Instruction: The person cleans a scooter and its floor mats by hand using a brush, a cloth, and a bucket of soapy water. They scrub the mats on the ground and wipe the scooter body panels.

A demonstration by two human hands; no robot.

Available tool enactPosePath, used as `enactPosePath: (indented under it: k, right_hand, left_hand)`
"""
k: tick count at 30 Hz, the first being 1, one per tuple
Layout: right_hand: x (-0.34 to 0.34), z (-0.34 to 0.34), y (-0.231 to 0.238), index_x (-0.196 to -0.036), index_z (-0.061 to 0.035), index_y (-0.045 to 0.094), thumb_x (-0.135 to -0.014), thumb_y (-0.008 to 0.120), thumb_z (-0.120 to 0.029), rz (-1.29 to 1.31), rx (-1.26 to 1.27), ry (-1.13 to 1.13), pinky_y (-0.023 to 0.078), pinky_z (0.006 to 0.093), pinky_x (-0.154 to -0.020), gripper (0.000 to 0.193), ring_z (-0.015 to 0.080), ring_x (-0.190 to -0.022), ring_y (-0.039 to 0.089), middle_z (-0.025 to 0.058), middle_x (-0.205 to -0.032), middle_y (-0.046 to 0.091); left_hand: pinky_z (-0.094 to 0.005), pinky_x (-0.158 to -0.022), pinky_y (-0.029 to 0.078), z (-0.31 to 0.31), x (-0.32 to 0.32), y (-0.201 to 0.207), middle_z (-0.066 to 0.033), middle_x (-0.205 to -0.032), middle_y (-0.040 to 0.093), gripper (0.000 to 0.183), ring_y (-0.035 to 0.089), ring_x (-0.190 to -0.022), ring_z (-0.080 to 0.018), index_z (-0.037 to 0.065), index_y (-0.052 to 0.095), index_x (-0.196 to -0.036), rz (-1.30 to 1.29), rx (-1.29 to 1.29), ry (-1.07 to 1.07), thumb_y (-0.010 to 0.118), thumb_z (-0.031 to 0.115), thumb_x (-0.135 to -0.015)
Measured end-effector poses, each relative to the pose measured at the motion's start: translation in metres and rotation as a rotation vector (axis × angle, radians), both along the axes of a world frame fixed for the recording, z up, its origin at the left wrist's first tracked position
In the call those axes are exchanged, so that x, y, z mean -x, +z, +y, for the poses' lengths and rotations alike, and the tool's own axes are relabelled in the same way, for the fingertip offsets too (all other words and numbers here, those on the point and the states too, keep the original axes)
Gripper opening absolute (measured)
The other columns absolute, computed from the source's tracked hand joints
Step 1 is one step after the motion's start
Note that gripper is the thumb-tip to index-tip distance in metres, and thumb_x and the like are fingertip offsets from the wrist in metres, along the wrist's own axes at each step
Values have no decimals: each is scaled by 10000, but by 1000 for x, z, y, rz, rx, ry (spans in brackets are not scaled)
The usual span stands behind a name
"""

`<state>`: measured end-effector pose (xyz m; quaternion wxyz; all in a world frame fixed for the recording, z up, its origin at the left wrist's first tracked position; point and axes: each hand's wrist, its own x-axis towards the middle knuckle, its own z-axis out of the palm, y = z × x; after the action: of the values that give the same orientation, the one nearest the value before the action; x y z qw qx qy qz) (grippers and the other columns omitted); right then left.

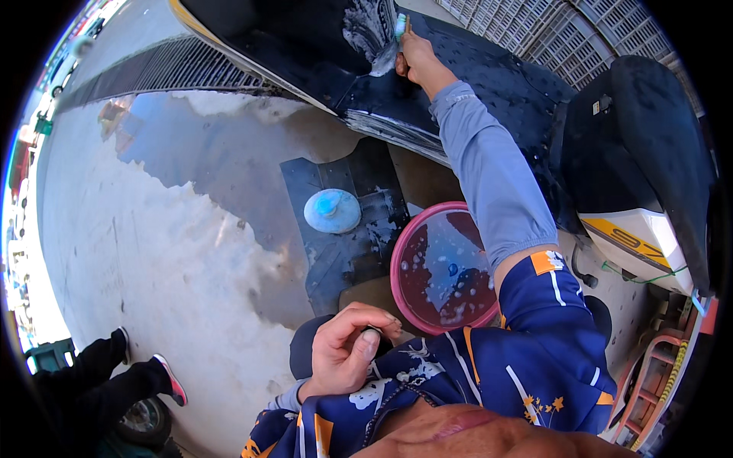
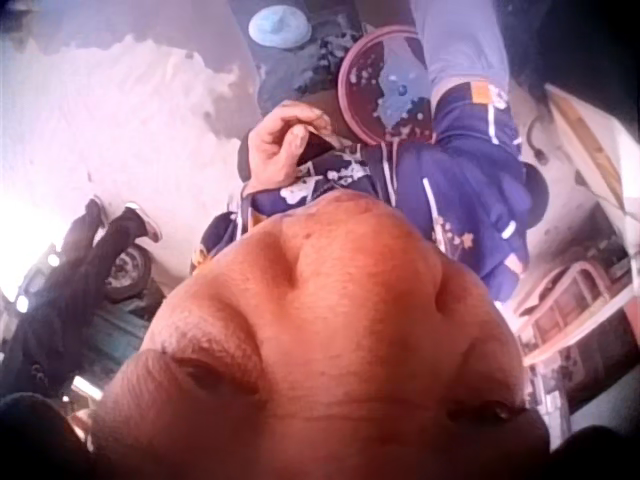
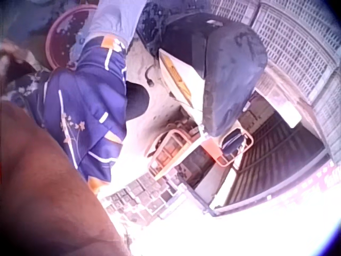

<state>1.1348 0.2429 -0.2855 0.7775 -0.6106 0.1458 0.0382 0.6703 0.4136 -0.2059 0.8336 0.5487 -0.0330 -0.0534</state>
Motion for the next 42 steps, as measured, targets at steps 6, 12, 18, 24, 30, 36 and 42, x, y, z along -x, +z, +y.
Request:
enactPosePath:
  k: [6, 12, 18, 24, 30, 36, 42]
  right_hand:
    - [101, 35, 1, -1532, -215, 382, -1061, 430, -242, 70, 94, 81, 365, 325, -379, 474, 152, -445, 415, 48, -644, 441]
    - [-35, -16, -2, -1300, -99, 515, -1051, 458, -255, 41, 6, 95, 377, 356, -374, 299, 196, -423, 454, 77, -599, 462]
    - [62, 6, -1, -1371, -104, 481, -1055, 448, -253, 67, 119, 124, 370, 335, -383, 351, 173, -450, 445, 55, -645, 470]
    - [60, 27, -8, -1403, -90, 451, -1055, 422, -233, -3, 57, 14, 408, 366, -372, 377, 183, -440, 459, 53, -637, 446]
    - [164, -9, 31, -1538, -165, 367, -1055, 492, -308, -53, 512, 504, 413, 295, -436, 519, 142, -506, 469, 47, -754, 501]
    - [75, -8, 90, -1275, -107, 528, -933, 653, -277, -1272, 1657, 242, 543, 458, -666, 402, 370, -796, 679, 134, -955, 654]
    - [36, -39, 11, -1045, -89, 535, -927, 644, -274, -1127, 1944, 522, 555, 472, -657, 245, 351, -815, 675, 145, -892, 634]
  left_hand:
    - [-339, -867, 519, 6, -7, -6, -174, -1058, 640, 231, 651, -944, -216, -79, 610, -1138, 6, 68, 12, 519, 96, -1018]
    - [-401, -910, 503, 1, -14, -2, -160, -946, 647, 240, 668, -881, -240, -42, 625, -1078, 66, 32, 69, 577, 179, -1001]
    - [-402, -911, 499, -2, -16, 0, -151, -952, 644, 224, 666, -880, -232, -32, 628, -1074, 114, 95, 40, 572, 173, -1004]
    - [-387, -887, 509, -1, -19, -3, -155, -960, 648, 230, 669, -888, -227, -38, 623, -1078, 74, 83, 56, 568, 174, -1009]
    - [-327, -881, 521, 7, -8, 3, -136, -1066, 627, 228, 639, -957, -186, -54, 639, -1136, 68, 114, -36, 481, 9, -984]
    - [-323, -860, 527, 4, -1, 11, -133, -1042, 634, 218, 646, -934, -189, -56, 637, -1117, 40, 36, -23, 479, 5, -981]
    - [-349, -849, 523, 6, 4, 10, -160, -1010, 650, 248, 659, -916, -216, -51, 619, -1125, 63, 43, 84, 537, 161, -1026]
